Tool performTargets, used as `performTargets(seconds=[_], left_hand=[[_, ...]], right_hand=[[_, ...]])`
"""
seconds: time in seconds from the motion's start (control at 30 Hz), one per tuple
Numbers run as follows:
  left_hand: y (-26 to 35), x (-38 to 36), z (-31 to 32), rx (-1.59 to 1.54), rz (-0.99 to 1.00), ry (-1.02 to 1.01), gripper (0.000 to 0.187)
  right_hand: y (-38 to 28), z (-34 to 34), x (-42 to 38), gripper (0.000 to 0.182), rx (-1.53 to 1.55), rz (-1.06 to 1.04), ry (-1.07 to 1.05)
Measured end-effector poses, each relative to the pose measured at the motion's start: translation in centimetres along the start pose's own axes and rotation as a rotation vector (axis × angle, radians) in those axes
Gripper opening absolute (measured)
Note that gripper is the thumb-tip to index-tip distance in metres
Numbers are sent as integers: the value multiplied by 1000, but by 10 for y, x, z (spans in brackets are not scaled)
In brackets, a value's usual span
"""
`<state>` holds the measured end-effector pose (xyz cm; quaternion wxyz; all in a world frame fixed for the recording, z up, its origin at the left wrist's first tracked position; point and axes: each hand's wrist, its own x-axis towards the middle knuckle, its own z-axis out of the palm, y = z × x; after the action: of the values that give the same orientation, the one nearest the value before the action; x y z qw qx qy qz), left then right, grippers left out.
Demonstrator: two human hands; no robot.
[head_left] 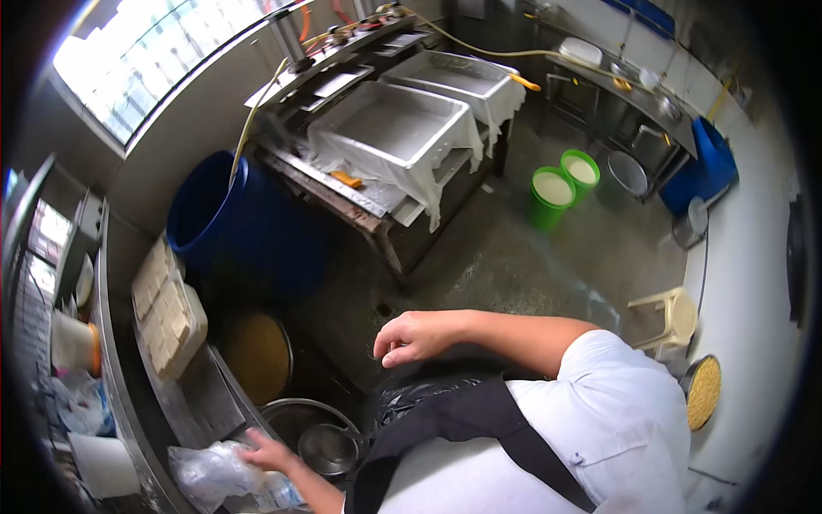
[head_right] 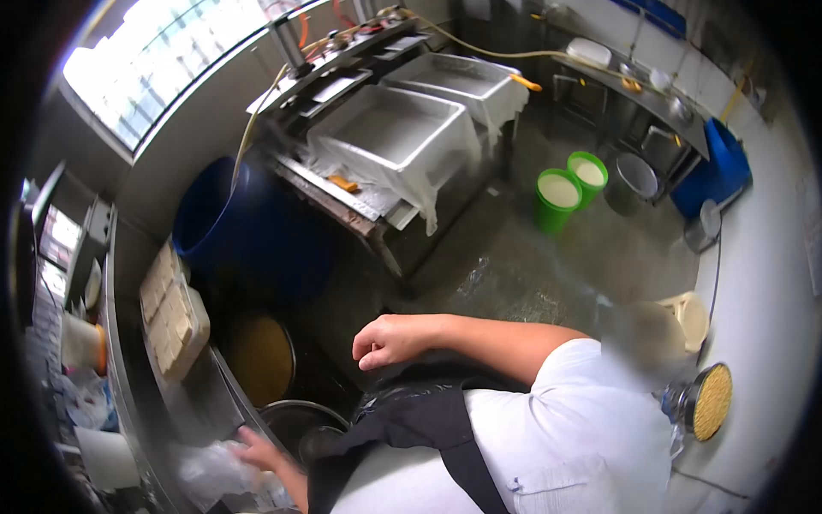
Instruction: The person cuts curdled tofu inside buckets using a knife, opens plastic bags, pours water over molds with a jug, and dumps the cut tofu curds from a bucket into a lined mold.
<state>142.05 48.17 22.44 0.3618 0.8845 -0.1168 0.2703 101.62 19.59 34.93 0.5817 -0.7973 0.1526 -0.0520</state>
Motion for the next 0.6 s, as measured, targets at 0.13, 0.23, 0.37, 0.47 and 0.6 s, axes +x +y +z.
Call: performTargets(seconds=[0.13,0.23,0.37,0.47,0.6], left_hand=[[184,-87,-77,-724,80,-1090,32],[256,-149,-127,-786,421,-1433,51],[292,-207,-118,-754,528,-1684,50],[329,-246,-108,-740,628,-1736,52],[378,-292,-95,-750,785,-1801,50]], right_hand=[[-7,-25,-74,25,293,-94,-123],[4,-23,-129,19,381,-275,-206],[18,-35,-202,16,329,-186,-100],[21,-50,-257,19,303,-142,-19],[36,-59,-308,26,136,-68,159]])
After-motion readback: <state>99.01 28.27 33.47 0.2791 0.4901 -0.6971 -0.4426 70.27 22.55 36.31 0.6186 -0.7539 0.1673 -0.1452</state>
